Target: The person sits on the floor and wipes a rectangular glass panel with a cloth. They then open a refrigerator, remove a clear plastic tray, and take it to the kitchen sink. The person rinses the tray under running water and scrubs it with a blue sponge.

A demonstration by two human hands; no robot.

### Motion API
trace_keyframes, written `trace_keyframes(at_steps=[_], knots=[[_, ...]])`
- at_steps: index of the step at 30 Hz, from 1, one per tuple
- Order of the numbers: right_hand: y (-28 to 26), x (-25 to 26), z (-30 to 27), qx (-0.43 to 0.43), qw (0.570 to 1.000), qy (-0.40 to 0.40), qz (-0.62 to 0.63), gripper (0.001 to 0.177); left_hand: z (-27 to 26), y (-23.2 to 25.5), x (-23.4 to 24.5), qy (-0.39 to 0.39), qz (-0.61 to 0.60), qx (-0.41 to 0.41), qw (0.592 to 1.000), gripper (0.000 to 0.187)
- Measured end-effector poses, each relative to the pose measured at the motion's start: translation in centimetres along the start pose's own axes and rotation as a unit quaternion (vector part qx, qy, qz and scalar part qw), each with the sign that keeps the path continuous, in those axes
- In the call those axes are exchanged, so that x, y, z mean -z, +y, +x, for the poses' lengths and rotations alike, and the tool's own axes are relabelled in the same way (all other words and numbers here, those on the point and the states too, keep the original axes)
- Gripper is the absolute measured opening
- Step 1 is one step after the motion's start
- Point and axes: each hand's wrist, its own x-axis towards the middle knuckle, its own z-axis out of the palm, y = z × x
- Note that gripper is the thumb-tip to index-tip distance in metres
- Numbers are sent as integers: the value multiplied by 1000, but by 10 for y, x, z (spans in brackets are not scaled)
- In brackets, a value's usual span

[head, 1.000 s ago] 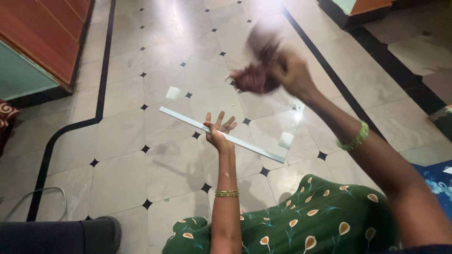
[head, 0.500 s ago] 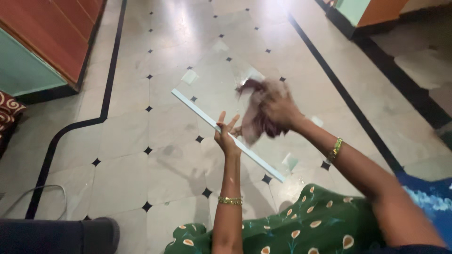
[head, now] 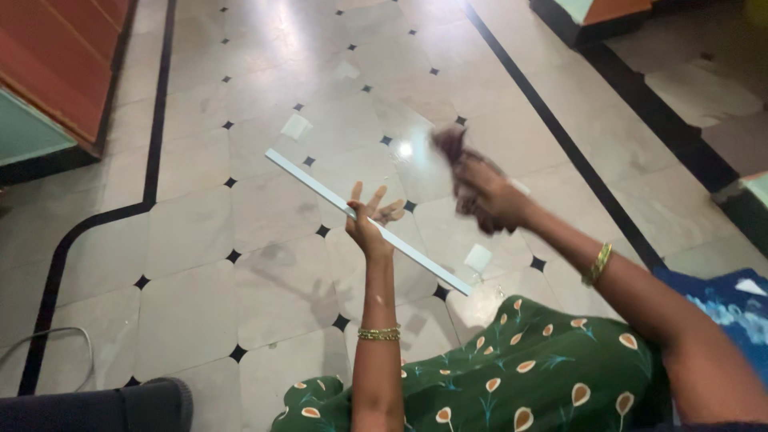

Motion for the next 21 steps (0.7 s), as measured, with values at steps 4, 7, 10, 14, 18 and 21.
trace_keyframes(at_steps=[4, 7, 10, 14, 18, 21], knots=[[32, -6, -28, 61, 997, 37, -17, 52, -3, 6, -11, 34, 10, -8, 999, 72], [32, -8, -68, 161, 985, -35, -44, 48, -4, 2, -8, 47, 8, -6, 999, 75], [36, -1, -73, 163, 982, -22, -97, 45, -8, -1, -3, 57, 15, 2, 998, 76], [29, 26, -45, 86, 985, 55, -139, 37, -4, -6, 1, 64, 1, 4, 998, 77], [-16, 11, -45, -113, 951, -152, 246, 30, -3, -14, 8, 81, 4, -5, 997, 77], [-17, 0, -30, 249, 964, -94, 28, 41, 3, -16, 16, 50, -24, 5, 998, 77]])
